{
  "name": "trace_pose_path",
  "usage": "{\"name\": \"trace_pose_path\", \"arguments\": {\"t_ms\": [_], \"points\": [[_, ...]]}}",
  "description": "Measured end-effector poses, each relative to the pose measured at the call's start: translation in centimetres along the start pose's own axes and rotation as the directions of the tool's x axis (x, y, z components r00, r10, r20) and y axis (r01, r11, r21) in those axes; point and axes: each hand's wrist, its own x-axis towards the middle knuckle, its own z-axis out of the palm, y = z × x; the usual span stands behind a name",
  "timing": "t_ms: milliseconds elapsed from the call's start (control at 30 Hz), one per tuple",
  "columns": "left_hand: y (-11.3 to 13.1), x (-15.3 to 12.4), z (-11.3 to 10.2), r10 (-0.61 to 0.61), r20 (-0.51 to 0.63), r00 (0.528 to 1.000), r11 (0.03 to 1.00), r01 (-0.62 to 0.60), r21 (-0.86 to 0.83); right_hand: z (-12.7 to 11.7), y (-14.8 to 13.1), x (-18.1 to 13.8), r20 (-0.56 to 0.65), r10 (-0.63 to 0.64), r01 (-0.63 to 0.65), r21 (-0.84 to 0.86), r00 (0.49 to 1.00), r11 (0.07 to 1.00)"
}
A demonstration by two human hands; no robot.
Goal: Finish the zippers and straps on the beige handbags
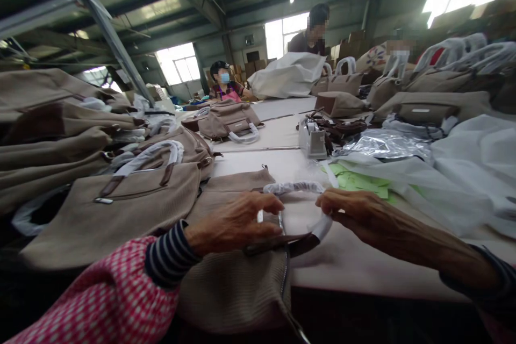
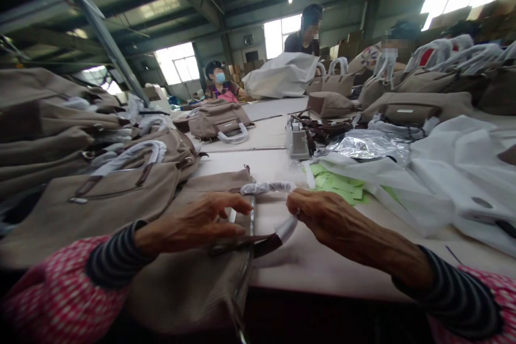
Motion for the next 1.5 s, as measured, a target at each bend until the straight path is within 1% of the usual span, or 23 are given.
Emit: {"name": "trace_pose_path", "arguments": {"t_ms": [100,200,267,333,433,500,600,667,733,800,833,900,967,1000,1033,1067,1133,1200,1267,1300,1367,1433,1500], "points": [[0.8,1.1,2.8,0.02,0.111,0.994,1.0,-0.017,-0.025,0.2,0.1,0.5,0.097,-0.045,0.036,0.095,0.994,0.995],[1.2,2.5,4.3,-0.021,0.113,0.993,1.0,0.02,0.003,0.9,0.4,0.4,0.07,-0.025,0.011,0.199,0.997,0.98],[1.1,3.3,4.8,-0.057,0.1,0.993,0.996,0.063,-0.058,1.5,0.9,-0.1,0.049,0.033,-0.045,0.267,0.998,0.963],[0.6,3.7,5.4,-0.089,0.049,0.995,0.984,0.095,-0.153,1.9,1.3,-0.6,0.03,0.158,-0.159,0.332,0.987,0.93],[-0.4,3.7,6.4,-0.105,-0.069,0.992,0.967,0.085,-0.239,2.1,1.7,-1.2,0.04,0.394,-0.369,0.444,0.918,0.816],[-0.7,3.6,6.9,-0.105,-0.104,0.989,0.954,0.071,-0.291,2.2,1.7,-1.4,0.117,0.519,-0.497,0.522,0.847,0.693],[-0.4,3.3,6.8,-0.137,-0.134,0.981,0.904,0.069,-0.422,2.4,1.4,-1.6,0.267,0.569,-0.602,0.576,0.778,0.553],[0.1,2.9,6.3,-0.164,-0.177,0.971,0.871,0.058,-0.487,2.4,1.1,-1.7,0.234,0.519,-0.553,0.545,0.822,0.631],[0.6,2.4,5.7,-0.198,-0.257,0.946,0.865,0.046,-0.5,2.3,0.6,-1.4,0.1,0.403,-0.403,0.445,0.91,0.8],[0.9,1.9,5.1,-0.247,-0.398,0.884,0.889,0.044,-0.456,2.2,-0.3,-0.6,-0.012,0.215,-0.201,0.316,0.976,0.927],[0.8,1.7,4.9,-0.264,-0.493,0.829,0.912,0.048,-0.408,2.3,-1.0,-0.1,-0.033,0.117,-0.104,0.268,0.993,0.958],[0.4,1.5,4.7,-0.214,-0.719,0.661,0.971,0.064,-0.231,2.7,-2.5,1.3,-0.009,-0.064,0.064,0.231,0.998,0.971],[-0.1,1.2,4.7,-0.005,-0.88,0.476,0.989,0.13,0.064,4.0,-3.9,2.7,0.062,-0.218,0.196,0.252,0.974,0.948],[-0.3,0.9,4.6,0.141,-0.897,0.419,0.957,0.174,0.231,4.8,-4.5,3.2,0.094,-0.285,0.252,0.26,0.954,0.932],[-0.5,0.6,4.6,0.284,-0.866,0.412,0.895,0.21,0.394,5.7,-4.9,3.7,0.118,-0.345,0.307,0.256,0.931,0.917],[-0.7,0.1,4.4,0.4,-0.792,0.462,0.809,0.228,0.542,6.6,-5.1,4.0,0.131,-0.392,0.355,0.24,0.91,0.904],[-0.9,-1.2,3.8,0.5,-0.579,0.644,0.621,0.199,0.758,8.1,-5.1,4.3,0.148,-0.439,0.407,0.202,0.886,0.891],[-1.6,-2.6,2.7,0.4,-0.392,0.828,0.519,0.148,0.842,8.6,-4.9,4.3,0.158,-0.439,0.408,0.197,0.884,0.892],[-2.7,-3.6,1.1,0.159,-0.31,0.937,0.544,0.178,0.82,8.5,-4.7,4.2,0.162,-0.41,0.374,0.213,0.898,0.903],[-3.4,-3.8,0.2,0.031,-0.28,0.96,0.582,0.21,0.785,8.3,-4.8,4.1,0.16,-0.392,0.355,0.218,0.906,0.909],[-4.6,-3.4,-1.8,-0.178,-0.19,0.966,0.662,0.26,0.703,8.2,-5.0,3.9,0.153,-0.36,0.324,0.218,0.92,0.921],[-4.8,-1.8,-3.7,-0.277,-0.059,0.959,0.709,0.246,0.661,8.6,-5.2,3.8,0.142,-0.349,0.318,0.202,0.926,0.926],[-4.0,0.6,-4.9,-0.322,0.033,0.946,0.69,0.211,0.692,9.3,-5.1,3.9,0.139,-0.355,0.33,0.177,0.924,0.927]]}}
